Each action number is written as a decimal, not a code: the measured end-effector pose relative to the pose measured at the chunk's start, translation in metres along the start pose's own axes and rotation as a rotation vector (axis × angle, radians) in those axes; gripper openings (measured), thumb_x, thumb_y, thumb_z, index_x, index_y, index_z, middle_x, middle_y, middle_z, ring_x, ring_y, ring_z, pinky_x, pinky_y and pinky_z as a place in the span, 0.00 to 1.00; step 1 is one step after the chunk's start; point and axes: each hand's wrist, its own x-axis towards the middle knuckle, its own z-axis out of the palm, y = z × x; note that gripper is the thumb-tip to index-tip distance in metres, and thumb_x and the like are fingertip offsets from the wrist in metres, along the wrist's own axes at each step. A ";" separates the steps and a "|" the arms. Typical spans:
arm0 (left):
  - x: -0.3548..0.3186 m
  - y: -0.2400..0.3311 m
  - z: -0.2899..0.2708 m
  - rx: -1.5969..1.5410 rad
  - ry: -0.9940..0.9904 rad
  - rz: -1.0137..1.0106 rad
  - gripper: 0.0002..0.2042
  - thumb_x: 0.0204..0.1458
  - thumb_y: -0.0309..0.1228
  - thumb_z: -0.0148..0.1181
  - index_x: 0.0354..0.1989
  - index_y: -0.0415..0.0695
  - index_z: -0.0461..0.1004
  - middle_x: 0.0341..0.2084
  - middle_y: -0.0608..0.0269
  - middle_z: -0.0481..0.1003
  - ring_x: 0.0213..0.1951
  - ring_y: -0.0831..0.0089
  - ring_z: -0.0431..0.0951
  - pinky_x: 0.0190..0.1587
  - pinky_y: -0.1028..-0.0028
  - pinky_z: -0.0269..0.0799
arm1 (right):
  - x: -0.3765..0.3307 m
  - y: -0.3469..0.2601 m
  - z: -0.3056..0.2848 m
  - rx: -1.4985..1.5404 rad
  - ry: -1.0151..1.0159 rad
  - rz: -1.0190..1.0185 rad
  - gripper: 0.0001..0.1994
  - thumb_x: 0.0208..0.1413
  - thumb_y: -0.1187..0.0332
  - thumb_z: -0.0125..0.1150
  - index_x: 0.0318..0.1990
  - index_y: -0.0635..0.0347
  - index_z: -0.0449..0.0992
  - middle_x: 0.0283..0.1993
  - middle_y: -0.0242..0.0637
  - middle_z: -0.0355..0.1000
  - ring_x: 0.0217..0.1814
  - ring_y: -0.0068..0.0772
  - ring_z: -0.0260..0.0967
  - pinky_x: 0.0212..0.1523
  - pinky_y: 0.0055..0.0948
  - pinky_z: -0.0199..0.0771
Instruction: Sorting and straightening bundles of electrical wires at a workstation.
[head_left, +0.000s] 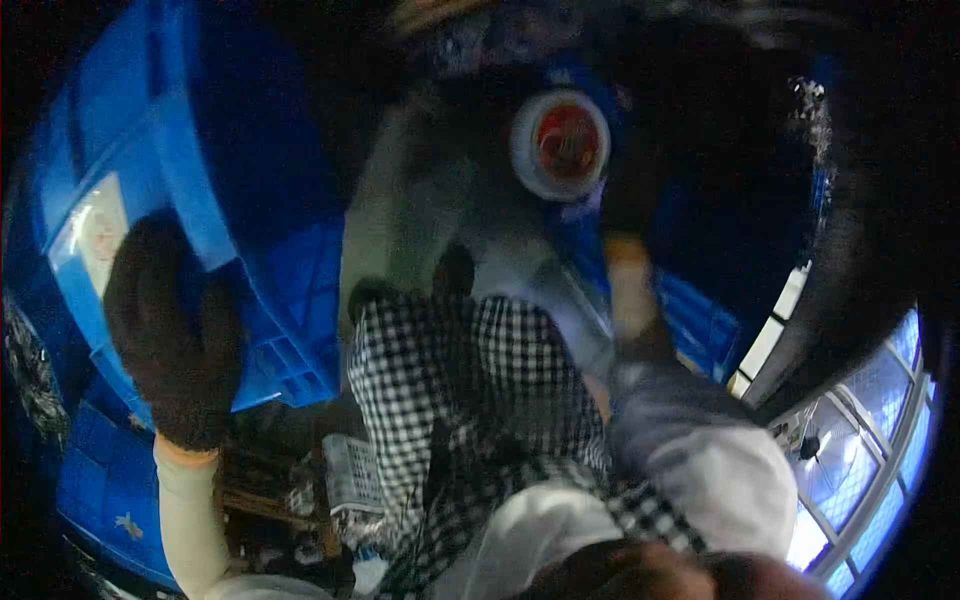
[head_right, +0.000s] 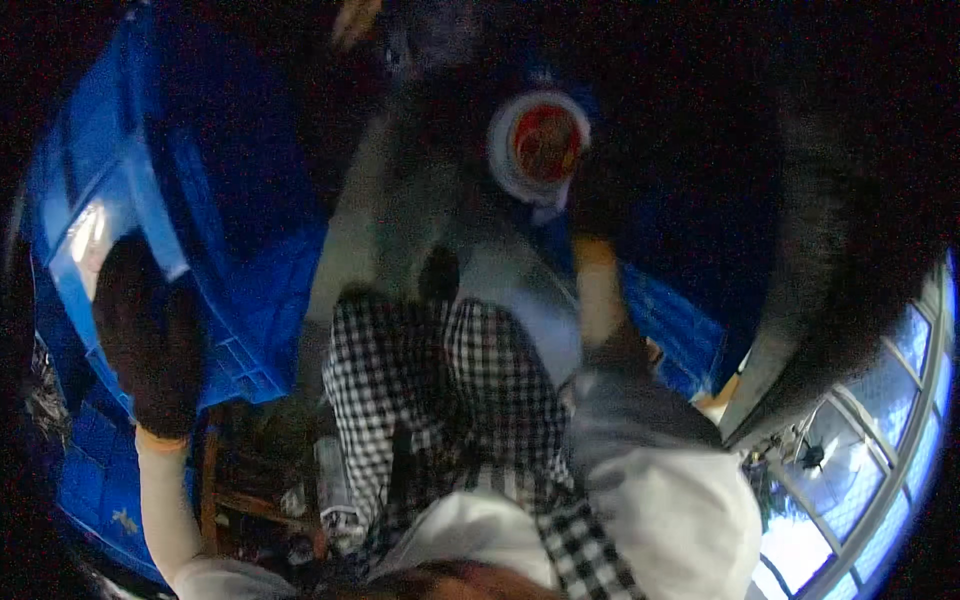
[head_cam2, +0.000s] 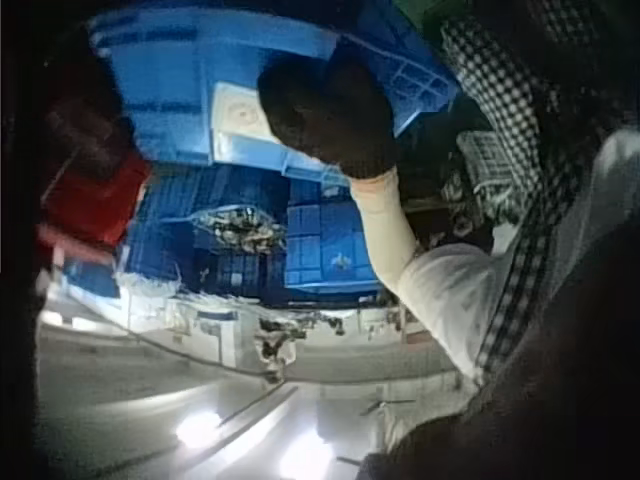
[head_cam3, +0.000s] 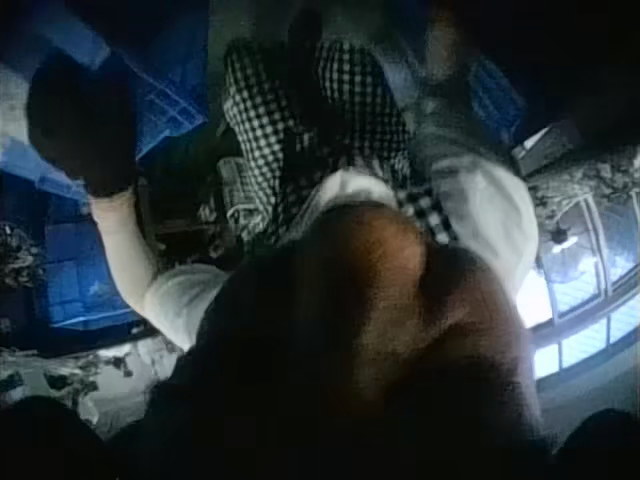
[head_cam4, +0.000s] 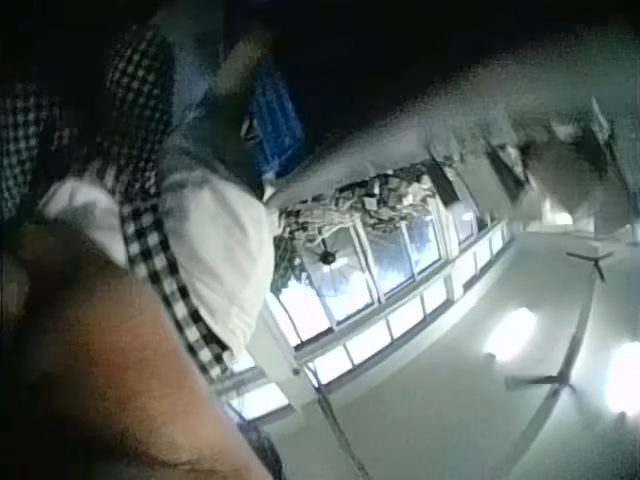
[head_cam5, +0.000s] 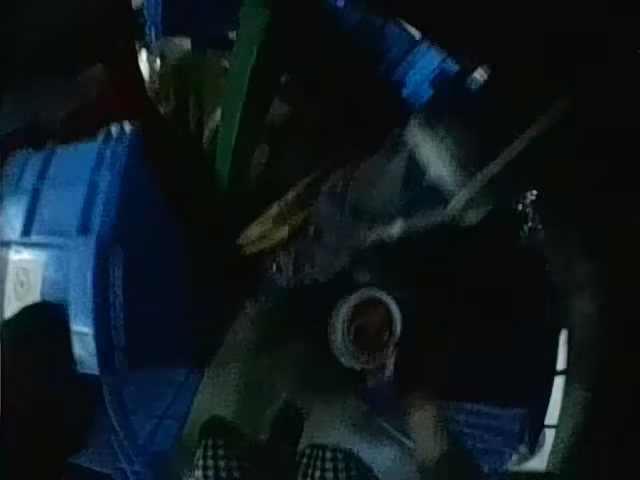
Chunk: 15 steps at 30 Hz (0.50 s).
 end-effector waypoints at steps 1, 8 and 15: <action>0.007 0.002 0.003 0.030 0.011 -0.006 0.23 0.54 0.29 0.62 0.59 0.36 0.72 0.56 0.45 0.75 0.60 0.47 0.72 0.64 0.55 0.64 | -0.004 -0.016 -0.001 0.202 0.072 0.094 0.22 0.68 0.64 0.48 0.67 0.58 0.67 0.67 0.52 0.66 0.66 0.52 0.65 0.65 0.50 0.66; 0.010 0.015 0.011 -0.108 0.115 -0.035 0.20 0.52 0.33 0.65 0.53 0.39 0.75 0.50 0.46 0.77 0.53 0.46 0.74 0.59 0.52 0.67 | -0.110 -0.085 -0.175 0.777 -0.346 0.131 0.15 0.63 0.67 0.57 0.55 0.61 0.77 0.50 0.46 0.77 0.52 0.46 0.74 0.54 0.39 0.74; -0.017 0.061 -0.022 -0.058 0.042 -0.079 0.21 0.58 0.39 0.57 0.53 0.35 0.75 0.52 0.41 0.76 0.53 0.43 0.75 0.60 0.51 0.68 | -0.151 -0.088 -0.345 1.237 -0.730 0.027 0.17 0.66 0.65 0.49 0.57 0.58 0.76 0.55 0.52 0.76 0.55 0.53 0.74 0.58 0.45 0.73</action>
